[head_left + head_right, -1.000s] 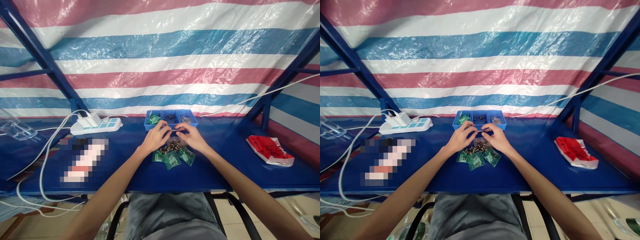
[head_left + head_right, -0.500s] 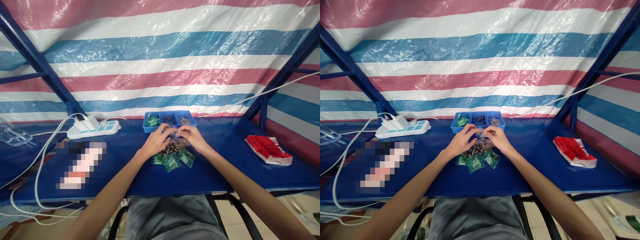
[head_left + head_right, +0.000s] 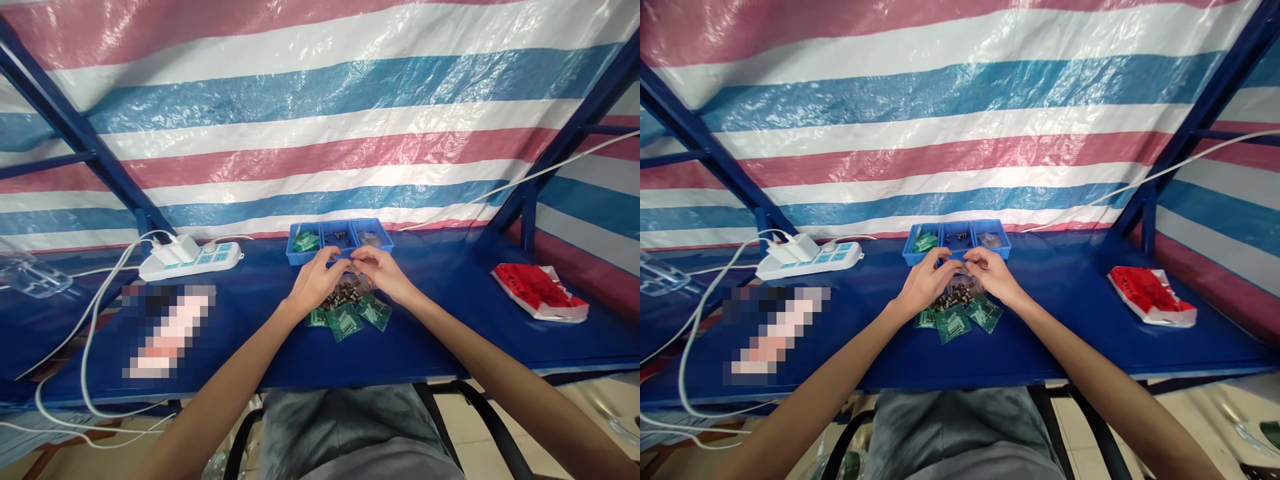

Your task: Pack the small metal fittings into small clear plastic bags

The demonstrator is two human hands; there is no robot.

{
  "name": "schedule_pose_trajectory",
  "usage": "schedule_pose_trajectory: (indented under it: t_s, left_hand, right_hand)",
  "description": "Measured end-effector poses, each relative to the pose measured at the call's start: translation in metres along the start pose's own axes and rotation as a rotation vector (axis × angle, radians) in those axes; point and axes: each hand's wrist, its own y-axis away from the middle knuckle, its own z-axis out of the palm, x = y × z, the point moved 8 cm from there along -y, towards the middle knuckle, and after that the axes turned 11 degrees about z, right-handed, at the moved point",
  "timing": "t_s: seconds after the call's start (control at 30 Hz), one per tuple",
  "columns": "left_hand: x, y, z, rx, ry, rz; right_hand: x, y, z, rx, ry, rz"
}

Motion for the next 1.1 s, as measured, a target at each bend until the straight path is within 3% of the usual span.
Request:
schedule_pose_trajectory:
  t_s: [0.17, 0.27, 0.43, 0.57, 0.83, 0.93, 1.1]
  left_hand:
    - [-0.009, 0.0, -0.003, 0.054, 0.069, -0.053]
    - [-0.008, -0.002, -0.003, 0.071, 0.129, -0.049]
    - [0.002, -0.004, 0.007, -0.017, 0.215, -0.008]
    - [-0.001, 0.001, 0.009, -0.012, 0.27, -0.068]
    - [0.001, -0.001, 0.006, -0.001, 0.247, -0.037]
    - [0.003, -0.004, 0.003, 0.007, 0.225, -0.024]
    - [-0.003, -0.003, 0.001, 0.025, 0.147, -0.062]
  right_hand:
    - [-0.004, 0.0, 0.003, 0.002, 0.15, -0.121]
    - [-0.012, 0.005, 0.002, 0.088, 0.263, -0.18]
    - [-0.027, 0.014, 0.005, 0.133, 0.375, -0.286]
    - [-0.023, 0.01, -0.002, 0.14, 0.319, -0.243]
    - [0.002, -0.003, -0.008, 0.049, -0.08, -0.005]
    - [0.003, -0.002, -0.005, 0.032, -0.054, -0.009]
    - [-0.007, 0.002, -0.002, 0.082, 0.18, -0.16]
